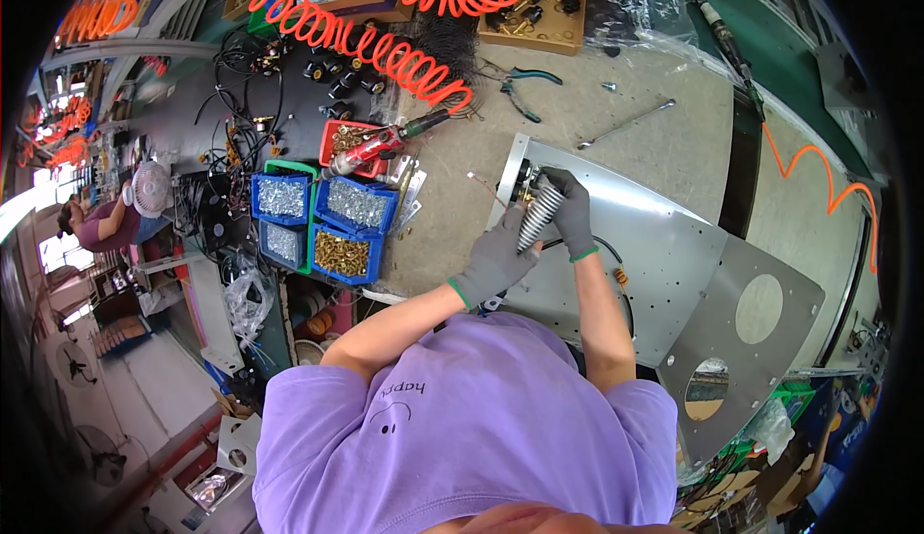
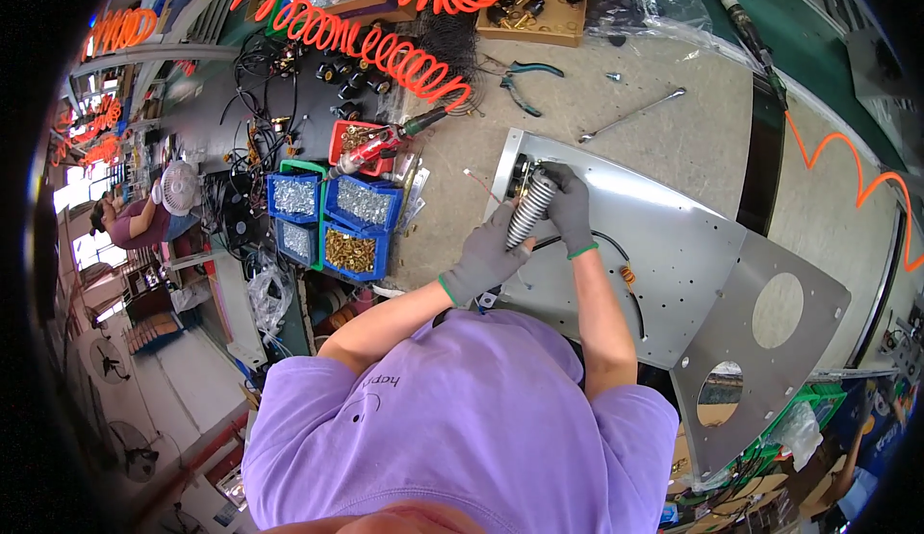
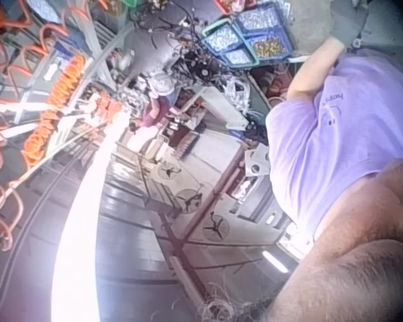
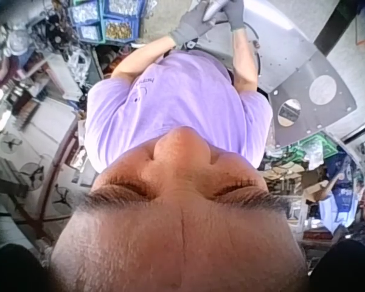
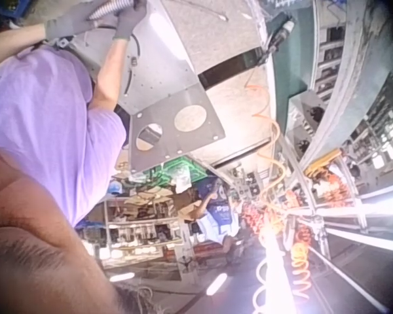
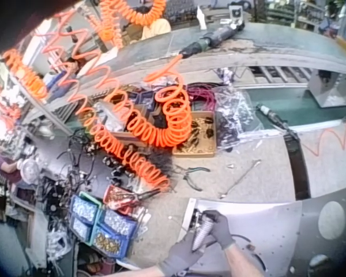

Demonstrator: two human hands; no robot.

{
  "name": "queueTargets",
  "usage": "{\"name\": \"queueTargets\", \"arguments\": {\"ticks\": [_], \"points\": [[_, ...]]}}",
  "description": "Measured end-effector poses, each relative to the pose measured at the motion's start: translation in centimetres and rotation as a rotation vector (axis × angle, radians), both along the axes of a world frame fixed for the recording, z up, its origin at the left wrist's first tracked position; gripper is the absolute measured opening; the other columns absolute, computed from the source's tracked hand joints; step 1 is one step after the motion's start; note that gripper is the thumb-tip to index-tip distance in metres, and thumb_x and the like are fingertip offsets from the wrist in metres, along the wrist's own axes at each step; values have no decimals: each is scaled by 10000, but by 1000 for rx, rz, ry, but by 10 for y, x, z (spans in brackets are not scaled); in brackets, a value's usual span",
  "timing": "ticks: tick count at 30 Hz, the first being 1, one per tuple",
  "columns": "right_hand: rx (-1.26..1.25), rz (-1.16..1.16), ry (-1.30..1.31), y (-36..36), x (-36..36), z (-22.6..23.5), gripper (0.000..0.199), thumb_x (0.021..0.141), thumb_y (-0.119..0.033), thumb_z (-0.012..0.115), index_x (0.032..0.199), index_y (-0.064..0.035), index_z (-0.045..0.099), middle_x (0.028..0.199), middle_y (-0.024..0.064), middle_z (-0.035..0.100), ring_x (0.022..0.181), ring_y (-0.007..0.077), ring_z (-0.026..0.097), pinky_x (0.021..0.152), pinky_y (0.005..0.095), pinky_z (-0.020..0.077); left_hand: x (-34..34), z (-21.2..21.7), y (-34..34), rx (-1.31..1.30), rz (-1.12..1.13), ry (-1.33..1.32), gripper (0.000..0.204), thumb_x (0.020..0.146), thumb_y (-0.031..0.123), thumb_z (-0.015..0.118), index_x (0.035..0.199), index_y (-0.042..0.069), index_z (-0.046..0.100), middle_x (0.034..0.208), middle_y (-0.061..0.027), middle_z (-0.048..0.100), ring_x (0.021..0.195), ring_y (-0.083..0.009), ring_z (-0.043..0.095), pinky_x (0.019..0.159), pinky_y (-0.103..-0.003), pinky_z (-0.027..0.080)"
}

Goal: Assembling and wiring components inside an electrical control panel at a workshop station.

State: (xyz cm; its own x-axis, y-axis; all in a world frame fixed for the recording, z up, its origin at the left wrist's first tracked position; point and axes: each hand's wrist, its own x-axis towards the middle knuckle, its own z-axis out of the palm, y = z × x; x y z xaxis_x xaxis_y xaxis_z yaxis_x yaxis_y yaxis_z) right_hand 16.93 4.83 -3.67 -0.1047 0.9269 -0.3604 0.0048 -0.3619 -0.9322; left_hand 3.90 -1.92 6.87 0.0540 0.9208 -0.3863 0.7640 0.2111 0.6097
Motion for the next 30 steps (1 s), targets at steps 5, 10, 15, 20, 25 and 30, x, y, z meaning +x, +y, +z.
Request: {"name": "queueTargets", "arguments": {"ticks": [5, 10, 15, 20, 25, 30], "points": [[30, -26, 3, 1, -1, 6, 245, 796, -2, 603, 1042, 1, 609, 947, 77, 645, 856, 131, 581, 782, 258, 463, -2, 0, -1, 46, 0, -6, 630, 762, 325, 597, 1273, 71, 330, 1122, -188, 535, 855, -363, 596, 685, -455, 480], [18, -6, -15, 2, -1, 2, 240, 794, -2, 597, 1034, 1, 607, 943, 82, 640, 862, 137, 579, 788, 259, 462, -3, 2, -1, 80, -9, -4, 612, 764, 313, 600, 1263, 72, 338, 1109, -179, 536, 882, -359, 589, 686, -447, 482], [165, 12, -60, 3, 0, -7, 233, 795, 5, 584, 1026, 5, 608, 940, 85, 639, 867, 147, 582, 794, 263, 462, -5, 1, -3, 26, -1, -32, 675, 760, 349, 630, 1296, 59, 341, 1143, -191, 535, 869, -384, 593, 711, -452, 481], [8, 42, 66, 4, 3, -2, 252, 815, -33, 576, 1063, 7, 598, 975, 81, 636, 850, 152, 587, 791, 265, 464, -8, -2, -5, 46, 18, -54, 656, 756, 324, 636, 1288, 68, 349, 1089, -195, 560, 845, -387, 598, 706, -458, 478], [31, 41, 27, 1, -1, 8, 233, 862, -120, 557, 1053, 10, 591, 855, 61, 613, 610, 82, 540, 523, 236, 459, -8, 1, -2, -35, 116, -151, 612, 763, 316, 616, 1263, 75, 359, 1060, -199, 568, 860, -386, 592, 709, -460, 476], [176, -124, -12, -3, -11, 4, 247, 848, -138, 568, 1043, 11, 594, 868, 98, 642, 739, 143, 604, 669, 283, 498, -10, 10, 8, -41, 149, -238, 579, 770, 289, 609, 1246, 63, 371, 912, -194, 601, 774, -391, 604, 660, -453, 470]]}}
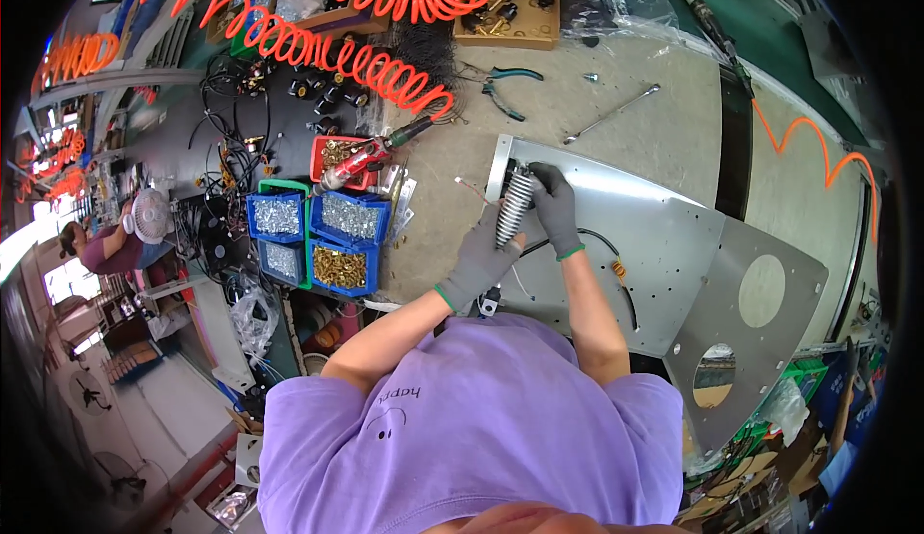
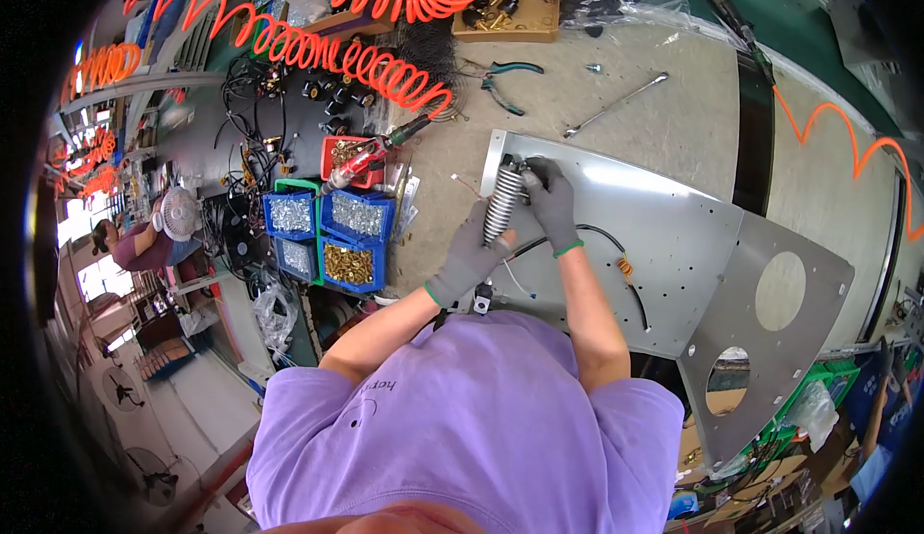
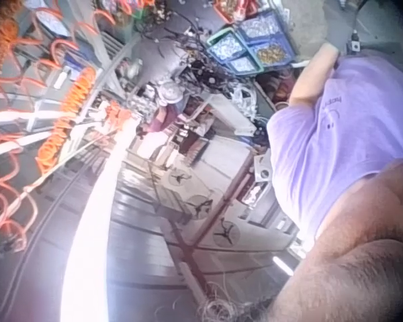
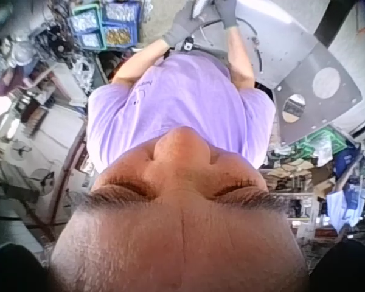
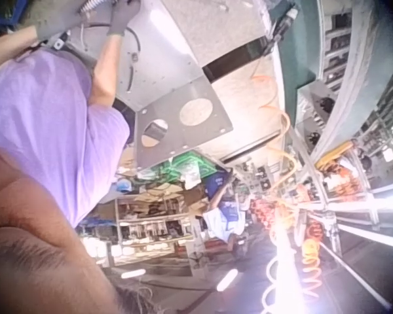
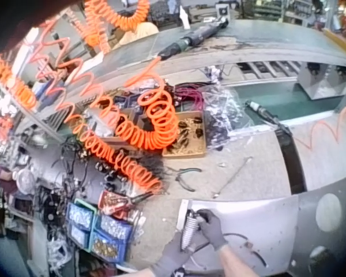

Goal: Assembling and wiring components inside an electrical control panel at a workshop station.

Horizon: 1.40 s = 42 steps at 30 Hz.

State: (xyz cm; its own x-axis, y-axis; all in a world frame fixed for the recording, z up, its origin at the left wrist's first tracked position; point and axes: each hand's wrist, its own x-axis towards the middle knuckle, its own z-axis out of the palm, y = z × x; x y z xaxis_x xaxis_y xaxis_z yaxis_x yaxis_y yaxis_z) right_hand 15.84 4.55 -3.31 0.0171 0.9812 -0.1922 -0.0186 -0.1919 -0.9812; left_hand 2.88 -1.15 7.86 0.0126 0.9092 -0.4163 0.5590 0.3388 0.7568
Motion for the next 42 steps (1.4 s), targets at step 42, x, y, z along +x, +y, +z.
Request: {"name": "queueTargets", "arguments": {"ticks": [42], "points": [[17, 62, -199, 2, 7, 7, 242, 800, -209, 619, 954, -24, 640, 864, 154, 642, 788, 283, 622, 717, 363, 480, 8, 18, 14, 0, 7, -130, 290, 844, 200, 604, 1014, 8, 469, 786, -54, 587, 663, -119, 554, 572, -272, 443]]}}
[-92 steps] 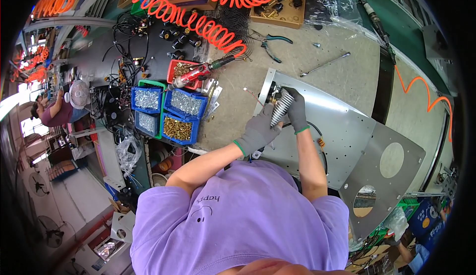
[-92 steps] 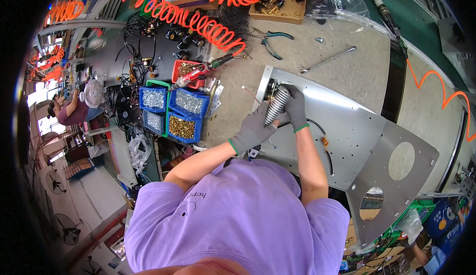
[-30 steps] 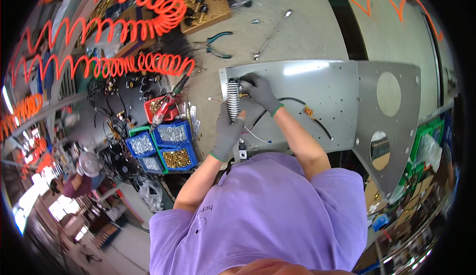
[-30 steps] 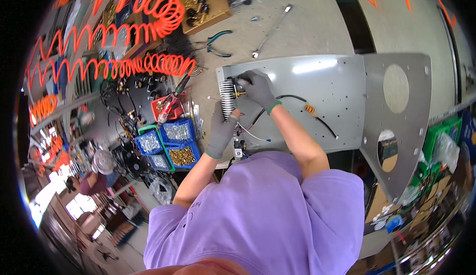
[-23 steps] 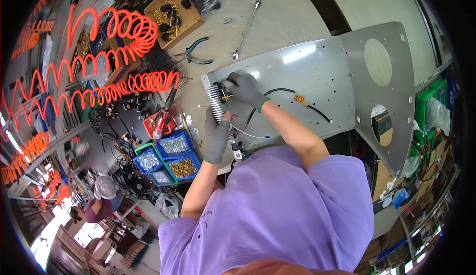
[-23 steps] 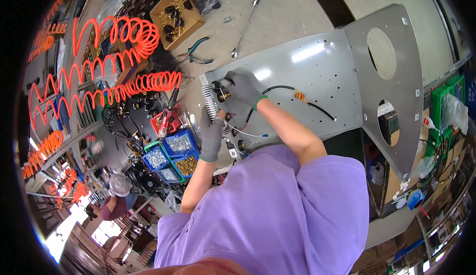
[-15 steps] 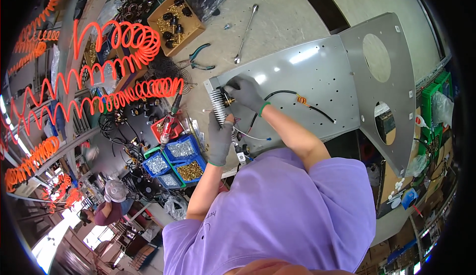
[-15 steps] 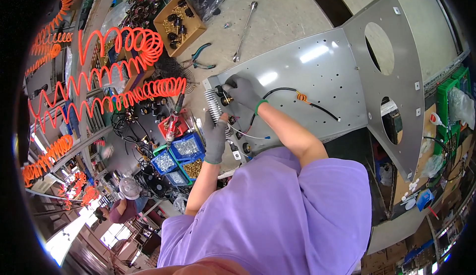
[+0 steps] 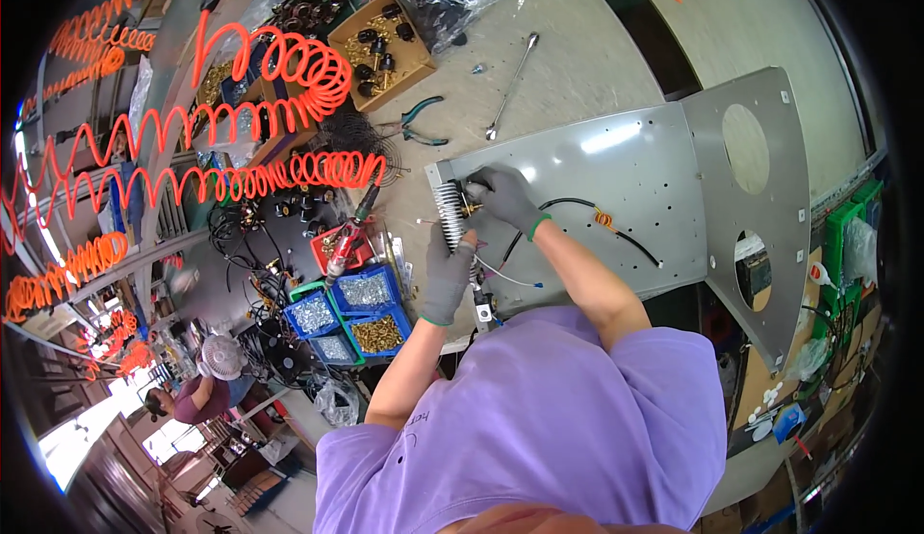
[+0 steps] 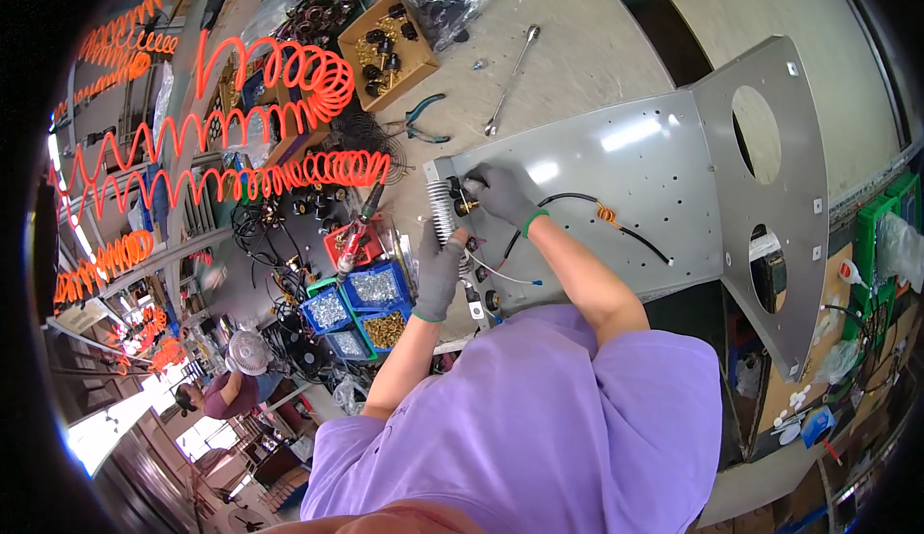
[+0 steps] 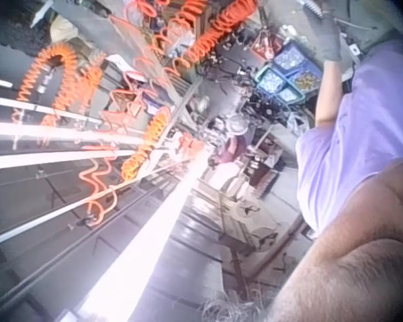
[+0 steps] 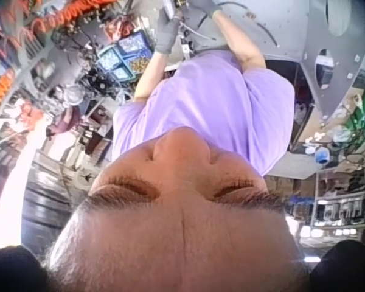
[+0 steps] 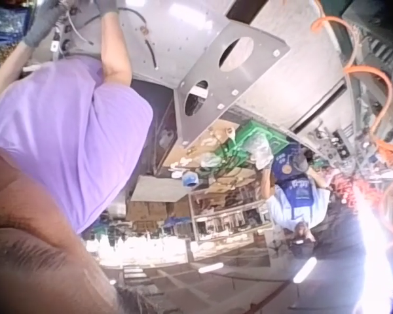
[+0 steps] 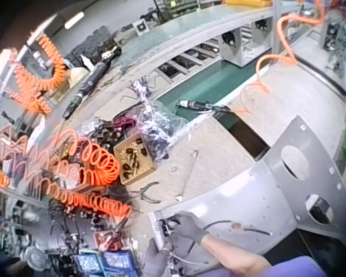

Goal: Assembling and wiring components inside an electrical control panel at a workshop station.

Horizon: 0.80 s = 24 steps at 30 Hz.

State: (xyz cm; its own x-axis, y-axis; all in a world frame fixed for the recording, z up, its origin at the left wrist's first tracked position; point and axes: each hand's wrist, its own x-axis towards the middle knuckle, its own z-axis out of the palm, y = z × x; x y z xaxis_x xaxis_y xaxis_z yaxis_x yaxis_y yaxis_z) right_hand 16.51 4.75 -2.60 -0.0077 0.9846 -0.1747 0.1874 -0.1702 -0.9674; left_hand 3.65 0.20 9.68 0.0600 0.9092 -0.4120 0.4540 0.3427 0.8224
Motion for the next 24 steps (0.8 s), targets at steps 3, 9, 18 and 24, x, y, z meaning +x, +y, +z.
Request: {"name": "queueTargets", "arguments": {"ticks": [3, 9, 18, 24], "points": [[34, -1, -104, 2, -4, -7, 244, 799, -249, 605, 901, -32, 653, 841, 162, 627, 772, 321, 602, 689, 393, 468, -1, 0, -2, -51, 29, -48, 299, 847, 203, 600, 1034, 7, 471, 799, -57, 585, 678, -123, 553, 579, -280, 445], [58, -10, -227, 4, -8, -3, 292, 828, -300, 578, 816, -13, 628, 763, 182, 604, 701, 351, 581, 643, 415, 448, -1, 4, -3, -45, 14, -1, 340, 854, 215, 592, 1085, 4, 458, 821, -75, 586, 711, -144, 571, 588, -293, 459], [-3, -86, 98, -2, -5, 4, 283, 805, -250, 627, 940, -1, 618, 835, 157, 658, 770, 245, 639, 689, 352, 484, -2, 2, -3, -30, 78, -106, 334, 844, 190, 594, 1085, -6, 471, 828, -99, 598, 695, -148, 616, 566, -281, 470], [-68, 45, -130, 4, -4, -6, 337, 843, -311, 570, 975, -5, 619, 840, 194, 642, 785, 296, 637, 709, 370, 482, -3, -2, -5, -10, 93, -124, 319, 840, 186, 591, 1066, -5, 472, 822, -91, 589, 679, -149, 615, 549, -279, 472]]}}
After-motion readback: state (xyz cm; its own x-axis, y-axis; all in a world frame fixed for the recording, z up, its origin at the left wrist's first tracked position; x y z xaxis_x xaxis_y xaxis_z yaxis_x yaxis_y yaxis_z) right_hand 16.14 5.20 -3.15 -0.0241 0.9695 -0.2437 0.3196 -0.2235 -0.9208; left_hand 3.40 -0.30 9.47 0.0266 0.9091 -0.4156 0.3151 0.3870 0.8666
